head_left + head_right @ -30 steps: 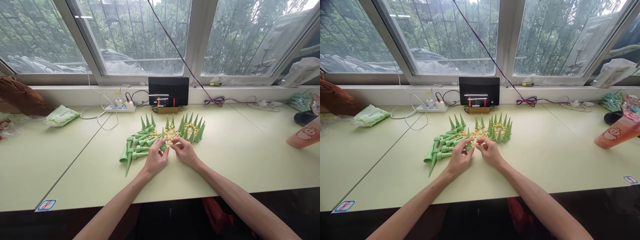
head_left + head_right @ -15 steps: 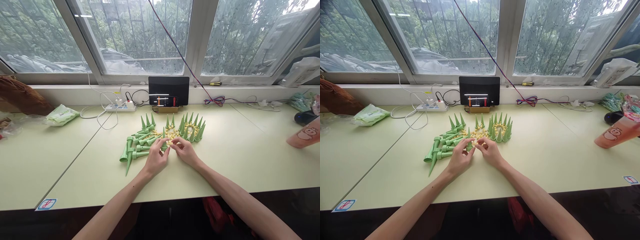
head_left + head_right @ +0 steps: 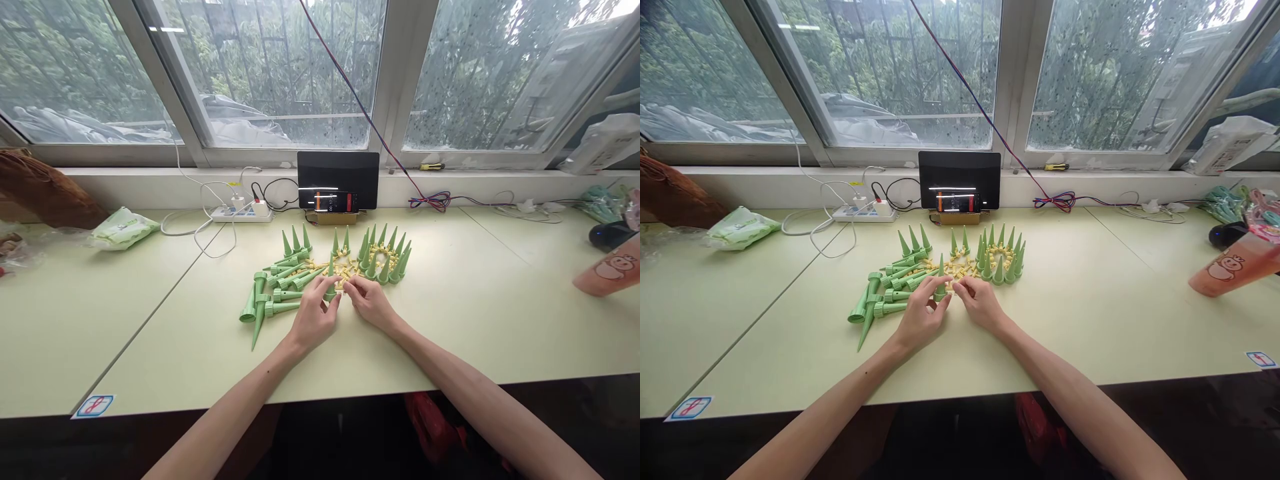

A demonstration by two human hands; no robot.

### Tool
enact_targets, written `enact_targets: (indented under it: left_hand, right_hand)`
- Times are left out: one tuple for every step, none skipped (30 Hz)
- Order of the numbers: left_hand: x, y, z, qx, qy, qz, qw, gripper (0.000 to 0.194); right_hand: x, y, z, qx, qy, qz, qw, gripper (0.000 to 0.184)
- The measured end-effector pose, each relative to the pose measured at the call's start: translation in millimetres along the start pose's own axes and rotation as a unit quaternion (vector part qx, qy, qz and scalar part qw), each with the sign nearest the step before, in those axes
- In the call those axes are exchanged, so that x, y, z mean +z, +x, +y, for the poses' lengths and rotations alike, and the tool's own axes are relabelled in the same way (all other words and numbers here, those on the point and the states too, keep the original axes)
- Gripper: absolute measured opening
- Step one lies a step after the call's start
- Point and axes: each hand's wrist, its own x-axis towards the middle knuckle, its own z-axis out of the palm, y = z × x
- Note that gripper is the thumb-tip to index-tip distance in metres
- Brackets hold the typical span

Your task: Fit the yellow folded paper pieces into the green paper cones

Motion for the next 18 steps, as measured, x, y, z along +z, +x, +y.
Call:
enact_targets:
  left_hand:
    - [0.1, -0.1, 0.0, 0.0, 0.001, 0.0, 1.0, 0.032]
    - [0.2, -0.2, 0.1, 0.0, 0.003, 0.0, 1.0, 0.032]
    - [0.2, -0.3, 0.2, 0.0, 0.004, 0.001, 1.0, 0.032]
    - [0.2, -0.3, 0.5, 0.0, 0.004, 0.001, 1.0, 0.032]
    - [0.2, -0.3, 0.7, -0.001, 0.004, 0.002, 1.0, 0.032]
    - [0.2, -0.1, 1.0, -0.002, 0.003, 0.002, 1.0, 0.032]
    - [0.2, 0.0, 1.4, -0.003, 0.002, 0.002, 1.0, 0.032]
    - [0.2, 0.2, 1.7, -0.004, 0.001, 0.001, 1.0, 0.032]
    - [0.2, 0.3, 2.0, -0.005, 0.0, 0.001, 1.0, 0.032]
    - [0.2, 0.4, 2.2, -0.004, 0.0, 0.001, 1.0, 0.031]
    - [0.1, 0.3, 2.4, -0.003, -0.001, 0.001, 1.0, 0.031]
    - [0.0, 0.2, 2.5, -0.001, -0.001, 0.001, 1.0, 0.031]
    - [-0.2, 0.1, 2.6, 0.0, -0.002, 0.0, 1.0, 0.031]
    - [-0.4, -0.1, 2.7, 0.0, -0.002, 0.0, 1.0, 0.031]
    - [-0.6, -0.2, 2.7, 0.0, -0.002, -0.001, 1.0, 0.032]
    - [-0.7, -0.3, 2.7, 0.001, -0.002, -0.002, 1.0, 0.032]
    - [-0.9, -0.3, 2.7, 0.001, -0.002, -0.003, 1.0, 0.032]
    - [-1.0, -0.3, 2.8, 0.002, -0.003, -0.005, 1.0, 0.032]
  right_hand:
    - [-0.1, 0.0, 0.2, 0.001, -0.001, -0.002, 1.0, 0.039]
    - [-0.1, 0.0, 0.3, 0.0, -0.001, -0.004, 1.0, 0.039]
    - [-0.1, -0.1, 0.4, -0.002, -0.002, -0.005, 1.0, 0.039]
    - [0.0, -0.1, 0.4, -0.005, -0.002, -0.005, 1.0, 0.038]
    - [0.1, -0.2, 0.4, -0.008, -0.001, -0.007, 1.0, 0.037]
    - [0.2, -0.3, 0.2, -0.01, 0.0, -0.009, 1.0, 0.035]
    - [0.2, -0.4, 0.0, -0.011, 0.002, -0.011, 1.0, 0.034]
    - [0.1, -0.5, -0.2, -0.011, 0.003, -0.012, 1.0, 0.033]
    - [0.0, -0.6, -0.6, -0.01, 0.002, -0.012, 1.0, 0.032]
    - [-0.2, -0.6, -0.9, -0.01, 0.001, -0.01, 1.0, 0.032]
    - [-0.4, -0.6, -1.1, -0.009, -0.001, -0.007, 1.0, 0.032]
    - [-0.6, -0.6, -1.4, -0.009, -0.004, -0.006, 1.0, 0.032]
    - [-0.8, -0.7, -1.5, -0.008, -0.007, -0.005, 1.0, 0.032]
    - [-1.0, -0.7, -1.5, -0.008, -0.008, -0.006, 1.0, 0.033]
    - [-1.1, -0.6, -1.6, -0.007, -0.01, -0.007, 1.0, 0.033]
    - [-1.2, -0.6, -1.6, -0.007, -0.011, -0.007, 1.0, 0.034]
    - [-1.2, -0.5, -1.6, -0.007, -0.013, -0.006, 1.0, 0.035]
    - [-1.1, -0.4, -1.6, -0.008, -0.014, -0.006, 1.0, 0.036]
